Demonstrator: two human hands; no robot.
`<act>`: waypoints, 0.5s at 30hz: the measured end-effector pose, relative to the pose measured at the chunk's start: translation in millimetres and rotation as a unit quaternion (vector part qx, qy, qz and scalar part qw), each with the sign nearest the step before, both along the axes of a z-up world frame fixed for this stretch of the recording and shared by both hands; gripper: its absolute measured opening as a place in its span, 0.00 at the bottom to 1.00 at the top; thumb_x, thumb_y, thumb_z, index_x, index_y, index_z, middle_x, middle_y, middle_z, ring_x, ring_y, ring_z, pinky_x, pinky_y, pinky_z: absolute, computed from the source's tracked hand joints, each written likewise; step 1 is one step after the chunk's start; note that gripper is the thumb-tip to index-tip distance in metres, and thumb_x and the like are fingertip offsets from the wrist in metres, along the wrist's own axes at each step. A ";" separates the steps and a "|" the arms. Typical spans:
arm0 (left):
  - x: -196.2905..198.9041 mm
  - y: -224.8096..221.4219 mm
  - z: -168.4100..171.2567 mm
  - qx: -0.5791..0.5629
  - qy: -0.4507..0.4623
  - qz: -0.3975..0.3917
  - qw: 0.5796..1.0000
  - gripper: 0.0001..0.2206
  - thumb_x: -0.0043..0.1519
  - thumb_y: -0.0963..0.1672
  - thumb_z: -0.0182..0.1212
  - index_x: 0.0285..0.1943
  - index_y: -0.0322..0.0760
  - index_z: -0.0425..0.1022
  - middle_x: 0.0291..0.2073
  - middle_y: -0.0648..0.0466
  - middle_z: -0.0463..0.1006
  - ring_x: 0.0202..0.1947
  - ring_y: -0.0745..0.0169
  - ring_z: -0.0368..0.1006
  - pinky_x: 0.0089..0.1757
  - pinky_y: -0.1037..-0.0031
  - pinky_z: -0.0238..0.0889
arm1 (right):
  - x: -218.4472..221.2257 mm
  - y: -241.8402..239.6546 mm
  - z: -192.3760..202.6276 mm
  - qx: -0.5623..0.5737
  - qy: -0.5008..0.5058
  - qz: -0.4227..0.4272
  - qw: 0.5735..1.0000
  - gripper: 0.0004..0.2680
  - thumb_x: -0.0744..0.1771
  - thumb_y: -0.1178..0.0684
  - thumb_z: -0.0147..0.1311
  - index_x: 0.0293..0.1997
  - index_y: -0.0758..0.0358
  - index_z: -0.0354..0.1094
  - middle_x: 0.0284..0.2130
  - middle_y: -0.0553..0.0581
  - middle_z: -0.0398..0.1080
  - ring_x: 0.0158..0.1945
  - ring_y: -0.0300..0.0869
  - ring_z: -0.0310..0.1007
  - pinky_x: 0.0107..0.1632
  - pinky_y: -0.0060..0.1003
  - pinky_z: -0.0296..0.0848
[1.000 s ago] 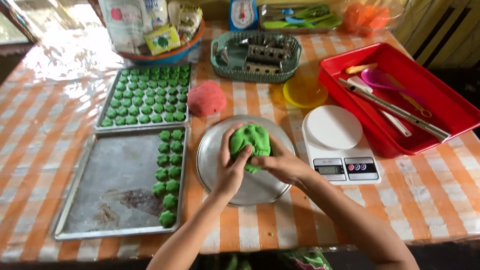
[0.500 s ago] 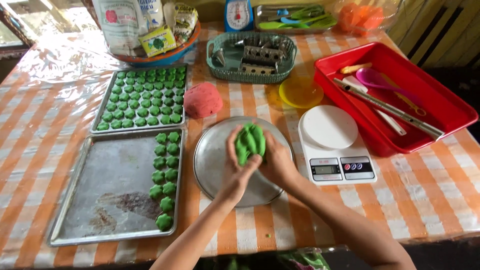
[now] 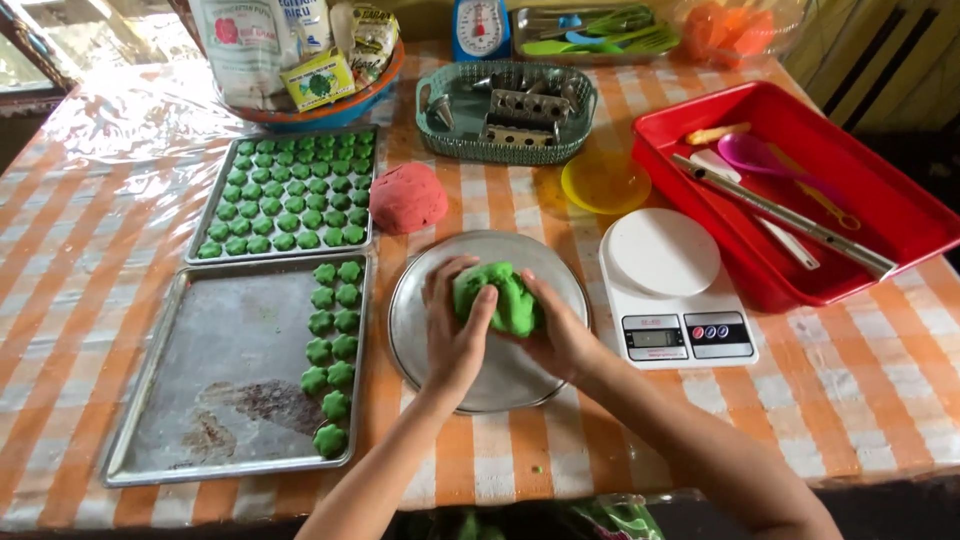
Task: Preparing and shaping green dough into small balls and larger flat shapes using hands and a rolling pin on a production table.
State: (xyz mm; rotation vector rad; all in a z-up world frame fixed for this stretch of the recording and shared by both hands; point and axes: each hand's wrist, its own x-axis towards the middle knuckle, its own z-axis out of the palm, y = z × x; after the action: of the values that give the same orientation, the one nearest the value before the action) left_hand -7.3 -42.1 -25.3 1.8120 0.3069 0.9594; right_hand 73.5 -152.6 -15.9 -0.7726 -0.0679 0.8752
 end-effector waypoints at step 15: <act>-3.3 -16.8 3.1 -0.120 0.058 -0.205 0.970 0.33 0.67 0.60 0.32 0.66 0.42 0.75 0.57 0.46 0.78 0.65 0.51 0.67 0.62 0.62 0.54 | 6.1 -16.1 -18.8 -0.148 -0.492 0.001 0.858 0.20 0.70 0.53 0.52 0.12 0.54 0.60 0.08 0.42 0.53 0.14 0.33 0.49 0.21 0.26 0.53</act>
State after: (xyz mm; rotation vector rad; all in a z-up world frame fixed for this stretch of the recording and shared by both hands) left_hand -10.6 -58.9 -22.2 1.6251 0.1050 0.5040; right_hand 79.6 -168.7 -34.7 -1.4552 -0.8570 0.4105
